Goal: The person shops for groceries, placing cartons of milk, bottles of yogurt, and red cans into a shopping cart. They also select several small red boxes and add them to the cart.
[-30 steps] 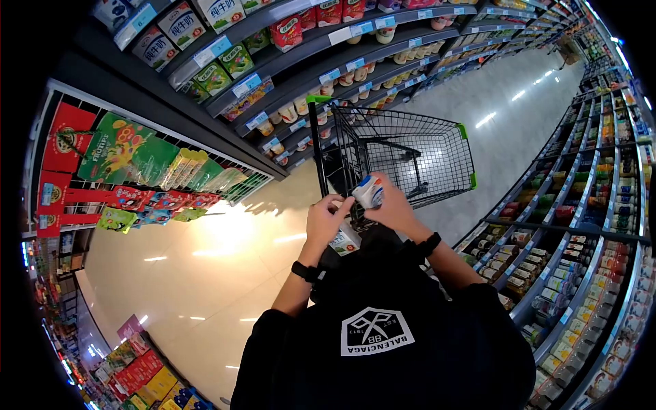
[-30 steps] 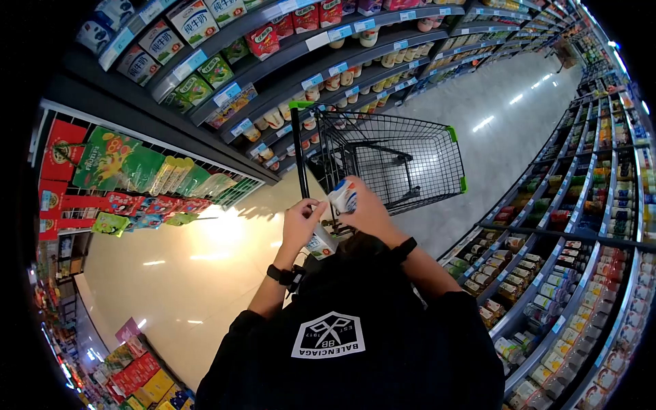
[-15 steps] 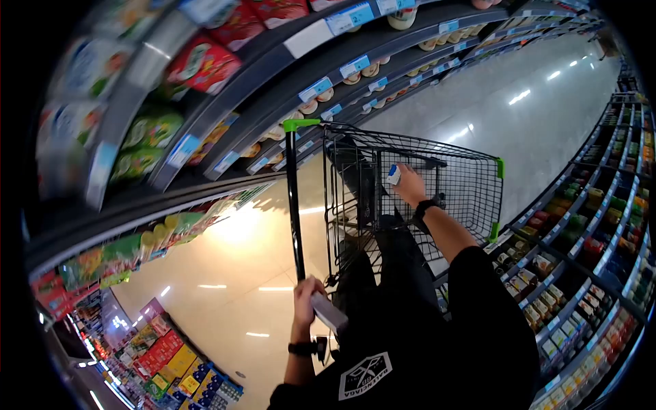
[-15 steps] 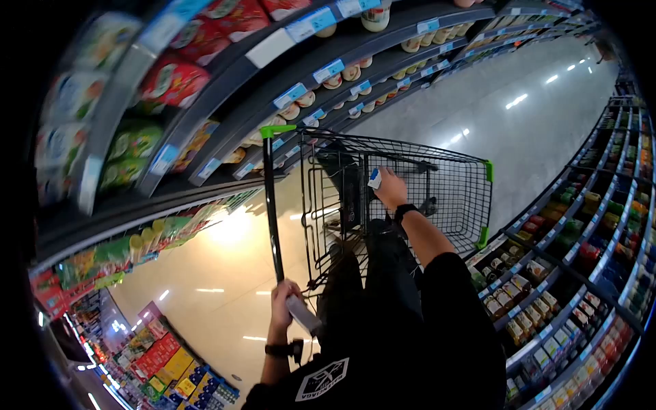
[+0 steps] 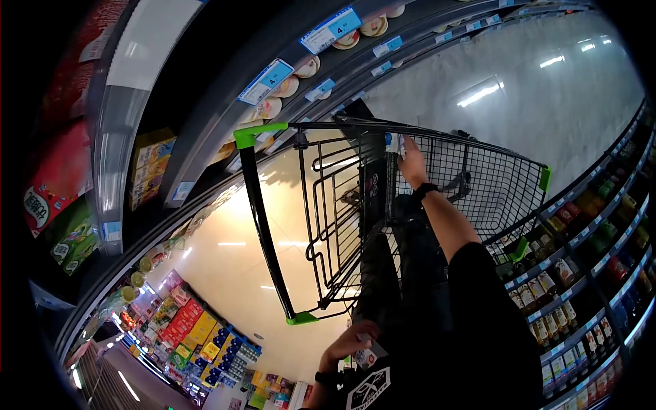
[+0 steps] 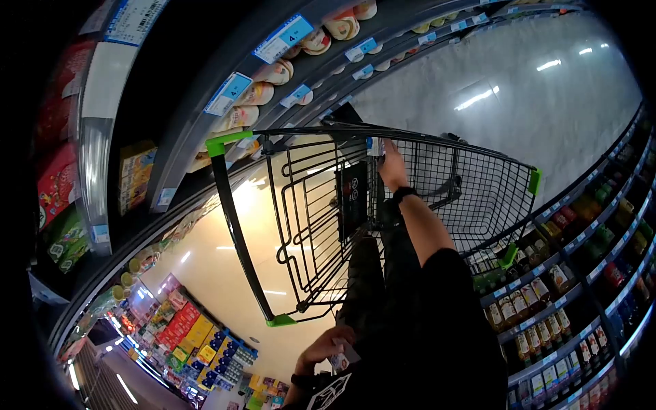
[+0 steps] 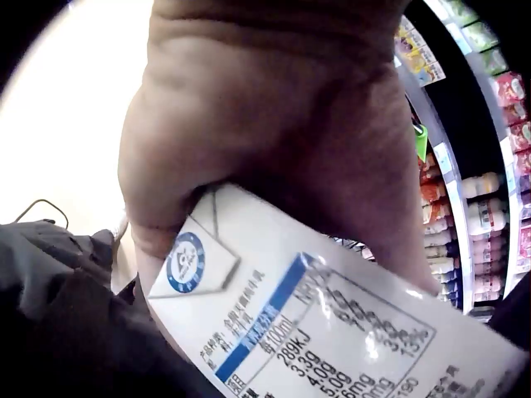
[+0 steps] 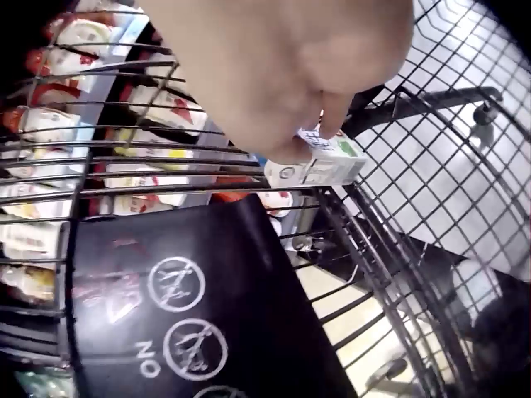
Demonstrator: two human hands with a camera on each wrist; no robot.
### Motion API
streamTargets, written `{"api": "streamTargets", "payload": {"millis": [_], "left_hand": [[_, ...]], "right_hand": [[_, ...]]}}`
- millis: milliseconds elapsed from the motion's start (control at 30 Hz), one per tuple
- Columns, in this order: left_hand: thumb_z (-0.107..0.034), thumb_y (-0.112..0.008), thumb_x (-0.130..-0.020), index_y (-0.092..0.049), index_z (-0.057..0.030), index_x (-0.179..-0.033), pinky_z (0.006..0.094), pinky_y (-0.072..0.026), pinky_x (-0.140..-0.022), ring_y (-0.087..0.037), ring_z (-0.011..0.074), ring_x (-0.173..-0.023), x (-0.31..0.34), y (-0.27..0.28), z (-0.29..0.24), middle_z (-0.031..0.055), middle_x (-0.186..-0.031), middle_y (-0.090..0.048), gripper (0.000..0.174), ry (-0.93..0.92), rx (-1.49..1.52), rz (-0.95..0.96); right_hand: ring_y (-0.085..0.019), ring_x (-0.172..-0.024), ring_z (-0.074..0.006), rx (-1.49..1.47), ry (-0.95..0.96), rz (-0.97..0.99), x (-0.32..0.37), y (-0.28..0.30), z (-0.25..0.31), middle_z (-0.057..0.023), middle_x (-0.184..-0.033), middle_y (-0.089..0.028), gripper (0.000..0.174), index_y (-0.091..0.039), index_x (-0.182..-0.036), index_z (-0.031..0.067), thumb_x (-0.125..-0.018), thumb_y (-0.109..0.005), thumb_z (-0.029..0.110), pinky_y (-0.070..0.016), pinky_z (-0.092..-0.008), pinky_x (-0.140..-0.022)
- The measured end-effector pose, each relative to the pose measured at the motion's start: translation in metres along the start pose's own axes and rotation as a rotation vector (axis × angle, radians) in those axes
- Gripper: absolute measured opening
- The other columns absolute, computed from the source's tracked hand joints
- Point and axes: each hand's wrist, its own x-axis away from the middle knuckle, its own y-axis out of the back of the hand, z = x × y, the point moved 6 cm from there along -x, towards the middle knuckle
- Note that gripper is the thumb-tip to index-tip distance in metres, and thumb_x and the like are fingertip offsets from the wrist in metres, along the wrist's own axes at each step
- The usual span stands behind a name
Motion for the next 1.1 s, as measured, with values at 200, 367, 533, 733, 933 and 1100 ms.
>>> {"api": "streamTargets", "payload": {"millis": [200, 367, 533, 733, 933, 1100], "left_hand": [[-0.014, -0.087, -0.082, -0.059, -0.0035, -0.128, 0.0321, -0.0531, -0.094, -0.062, 0.0177, -0.111, -0.003, 0.006, -0.069, 0.0051, -0.120, -0.063, 0.055, 0.051, -0.160, -0.296], [-0.016, -0.083, -0.087, -0.059, -0.0001, -0.122, 0.0343, -0.0563, -0.084, -0.071, 0.0222, -0.092, -0.028, 0.007, -0.156, 0.0155, -0.104, -0.072, 0.046, -0.320, -0.614, -0.820], [-0.021, -0.082, -0.088, -0.056, 0.0006, -0.125, 0.0365, -0.0556, -0.087, -0.072, 0.0291, -0.100, -0.056, -0.011, -0.212, 0.0200, -0.110, -0.070, 0.050, -0.441, -0.643, -0.762], [-0.017, -0.082, -0.086, -0.062, 0.0008, -0.120, 0.0460, -0.0425, -0.102, -0.056, 0.0380, -0.115, 0.000, 0.029, -0.285, 0.0161, -0.120, -0.064, 0.043, -0.781, -1.328, -1.405], [-0.021, -0.081, -0.090, -0.059, 0.0002, -0.122, 0.0299, -0.0529, -0.059, -0.065, 0.0161, -0.063, -0.014, 0.137, -0.244, 0.0084, -0.083, -0.068, 0.044, -0.398, -0.628, -1.251], [-0.018, -0.082, -0.089, -0.062, -0.0025, -0.106, 0.0237, -0.0387, -0.049, -0.051, 0.0054, -0.053, -0.010, 0.128, -0.246, 0.0026, -0.072, -0.068, 0.030, -0.401, -0.610, -1.289]], "right_hand": [[-0.072, -0.084, -0.0306, -0.369, -0.035, 0.419, 0.105, 0.057, 0.095, -0.0144, -0.092, -0.072, 0.035, -0.067, -0.123, 0.0035, -0.090, -0.073, 0.015, -0.0563, -0.0386, -0.076], [-0.066, -0.113, -0.0313, -0.369, 0.551, 0.738, 0.196, 0.140, 0.233, -0.0137, -0.124, -0.068, 0.062, -0.062, -0.135, 0.0047, -0.085, -0.081, 0.037, -0.0518, -0.0431, -0.098], [-0.058, -0.122, -0.0322, 0.118, 0.658, 0.478, 0.197, 0.148, 0.245, -0.0121, -0.132, -0.061, 0.062, -0.060, -0.131, 0.0067, -0.077, -0.079, 0.032, -0.0433, -0.0459, -0.107], [-0.054, -0.117, -0.0330, 0.120, 0.377, 0.419, 0.126, 0.107, 0.166, -0.0114, -0.121, -0.060, 0.062, -0.062, -0.121, 0.0058, -0.067, -0.086, 0.023, -0.0438, -0.0420, -0.102], [-0.059, -0.111, -0.0415, 0.116, 0.064, 0.368, 0.042, 0.031, 0.038, -0.0191, -0.114, -0.064, 0.057, -0.056, -0.119, 0.0044, -0.070, -0.083, 0.013, -0.0501, -0.0503, -0.094], [-0.062, -0.113, -0.0446, 0.257, -0.120, 0.320, 0.026, -0.014, -0.023, -0.0186, -0.125, -0.057, 0.065, -0.053, -0.136, 0.0106, -0.076, -0.076, -0.002, -0.0550, -0.0511, -0.090]]}}
